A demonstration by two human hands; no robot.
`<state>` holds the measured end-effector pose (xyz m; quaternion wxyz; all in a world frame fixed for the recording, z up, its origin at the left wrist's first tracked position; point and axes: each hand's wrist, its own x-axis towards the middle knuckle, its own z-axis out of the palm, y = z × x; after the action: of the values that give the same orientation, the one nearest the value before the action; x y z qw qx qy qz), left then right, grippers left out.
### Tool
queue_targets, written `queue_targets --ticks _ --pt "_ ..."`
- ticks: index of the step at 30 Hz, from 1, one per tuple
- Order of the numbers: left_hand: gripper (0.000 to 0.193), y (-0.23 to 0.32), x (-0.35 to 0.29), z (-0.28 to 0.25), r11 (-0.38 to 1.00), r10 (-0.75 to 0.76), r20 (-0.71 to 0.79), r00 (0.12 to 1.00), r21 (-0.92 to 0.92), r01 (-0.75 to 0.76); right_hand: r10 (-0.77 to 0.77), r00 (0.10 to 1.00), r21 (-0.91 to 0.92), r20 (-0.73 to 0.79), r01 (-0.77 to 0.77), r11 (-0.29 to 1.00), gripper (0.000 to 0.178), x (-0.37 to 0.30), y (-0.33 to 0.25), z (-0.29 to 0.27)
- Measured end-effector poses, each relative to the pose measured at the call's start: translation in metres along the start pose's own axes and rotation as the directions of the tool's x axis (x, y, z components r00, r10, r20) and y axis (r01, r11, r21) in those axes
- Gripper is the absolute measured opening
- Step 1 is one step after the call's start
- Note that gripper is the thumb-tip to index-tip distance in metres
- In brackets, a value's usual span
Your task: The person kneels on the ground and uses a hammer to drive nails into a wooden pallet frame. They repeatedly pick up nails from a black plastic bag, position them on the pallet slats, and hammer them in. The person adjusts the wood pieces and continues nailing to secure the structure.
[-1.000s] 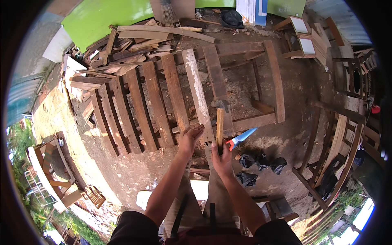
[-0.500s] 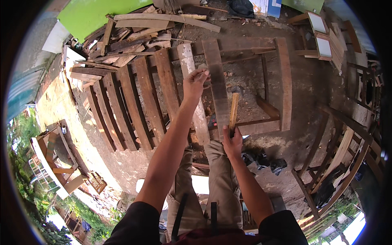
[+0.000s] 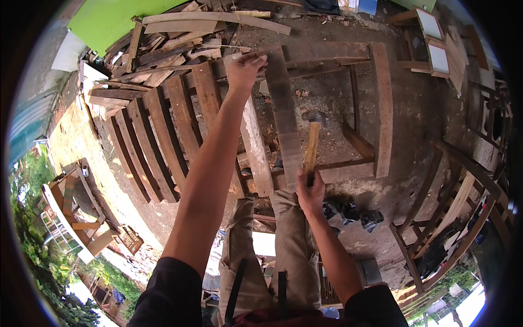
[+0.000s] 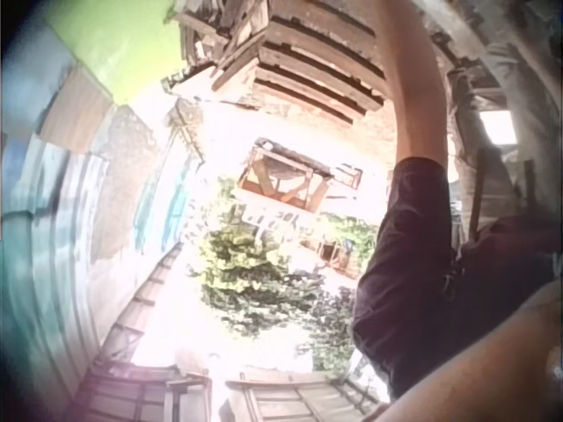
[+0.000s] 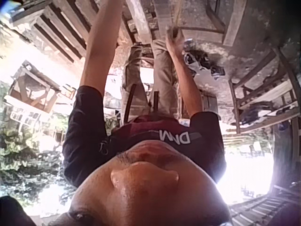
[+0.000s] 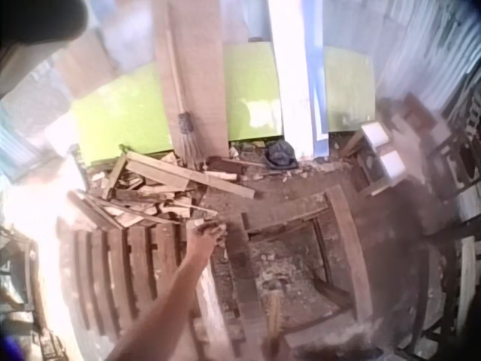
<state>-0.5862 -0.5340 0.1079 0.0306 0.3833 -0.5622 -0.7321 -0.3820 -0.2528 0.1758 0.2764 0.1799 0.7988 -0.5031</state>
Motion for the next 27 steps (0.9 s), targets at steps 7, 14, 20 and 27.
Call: queue_targets --ticks 7,14,20,27 --pt "0.022 -0.007 0.007 -0.008 0.982 0.171 0.068 0.983 0.074 -0.176 -0.054 0.998 -0.068 0.013 0.055 0.996 0.046 0.035 -0.014 -0.003" --pt "0.022 -0.018 0.01 0.009 0.963 0.265 -0.064 0.962 0.066 -0.26 -0.042 0.999 0.033 -0.01 0.042 0.999 0.048 0.038 0.0 0.011" --pt "0.02 -0.026 0.014 0.009 0.95 0.311 -0.129 0.942 0.064 -0.305 -0.017 1.0 0.004 0.018 0.017 1.0 0.048 0.03 0.008 0.011" --pt "0.02 -0.029 0.014 0.01 0.943 0.333 -0.122 0.935 0.058 -0.328 -0.032 0.999 0.033 0.024 0.031 0.999 0.046 0.03 0.008 0.009"
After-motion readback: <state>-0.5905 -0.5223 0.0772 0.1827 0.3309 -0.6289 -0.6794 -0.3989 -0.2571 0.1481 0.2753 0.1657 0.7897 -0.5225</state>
